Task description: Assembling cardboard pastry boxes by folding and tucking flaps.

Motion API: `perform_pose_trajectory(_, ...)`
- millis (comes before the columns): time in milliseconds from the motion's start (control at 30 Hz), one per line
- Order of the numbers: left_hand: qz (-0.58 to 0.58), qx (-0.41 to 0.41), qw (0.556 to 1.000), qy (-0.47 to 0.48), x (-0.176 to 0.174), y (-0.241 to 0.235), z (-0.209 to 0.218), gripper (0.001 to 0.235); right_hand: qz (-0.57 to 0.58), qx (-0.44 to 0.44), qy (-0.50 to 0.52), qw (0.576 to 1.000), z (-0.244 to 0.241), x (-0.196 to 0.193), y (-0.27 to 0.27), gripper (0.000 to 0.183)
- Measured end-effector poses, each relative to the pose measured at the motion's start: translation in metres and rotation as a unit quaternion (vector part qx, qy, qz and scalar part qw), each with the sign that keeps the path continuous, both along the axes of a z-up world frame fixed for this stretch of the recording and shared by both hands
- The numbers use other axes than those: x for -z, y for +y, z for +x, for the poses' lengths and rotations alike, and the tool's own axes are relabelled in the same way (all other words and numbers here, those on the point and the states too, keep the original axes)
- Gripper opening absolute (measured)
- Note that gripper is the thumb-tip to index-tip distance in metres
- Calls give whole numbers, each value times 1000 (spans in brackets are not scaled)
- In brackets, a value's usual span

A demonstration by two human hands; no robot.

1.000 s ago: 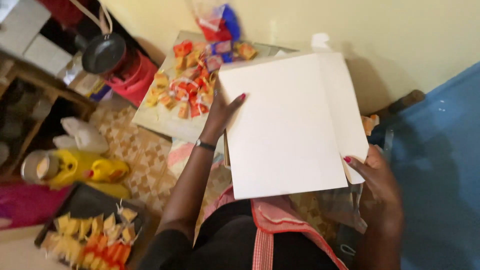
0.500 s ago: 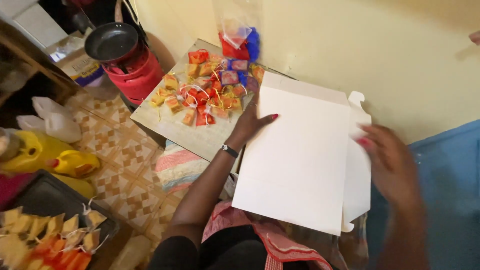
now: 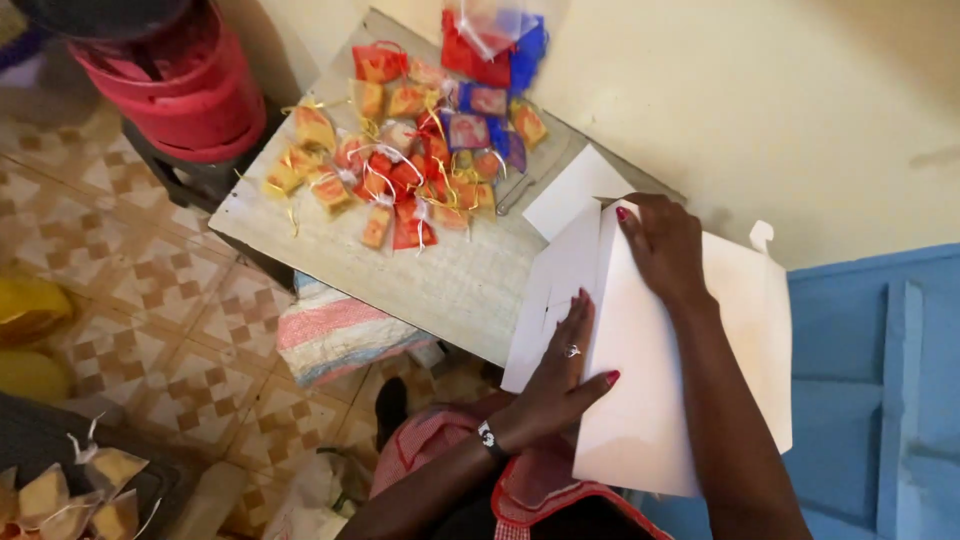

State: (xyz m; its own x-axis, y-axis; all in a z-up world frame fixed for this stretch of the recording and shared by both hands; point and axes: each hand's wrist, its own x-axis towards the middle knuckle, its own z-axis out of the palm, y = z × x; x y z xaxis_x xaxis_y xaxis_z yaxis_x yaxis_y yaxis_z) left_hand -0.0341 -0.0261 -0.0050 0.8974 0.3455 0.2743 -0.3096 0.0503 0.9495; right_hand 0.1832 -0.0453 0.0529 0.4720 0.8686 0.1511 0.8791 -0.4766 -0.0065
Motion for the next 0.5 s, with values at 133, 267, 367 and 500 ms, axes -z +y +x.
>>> perform_pose_trajectory(133,-5,-9,1000,-14,-15,11,-1,88,0,55,31,998,-25,-19,11,50)
perform_pose_trajectory(267,14,-61,998,-27,-18,15,11,83,17,65,43,997,-14,-13,-1,53)
perform_pose_trajectory(367,36,-95,995,11,-3,12,28,82,93,75,132,984,-49,-38,18,55)
perform_pose_trajectory(500,-31,-72,997,-28,2,12,38,75,86,112,168,976,-45,-42,17,61)
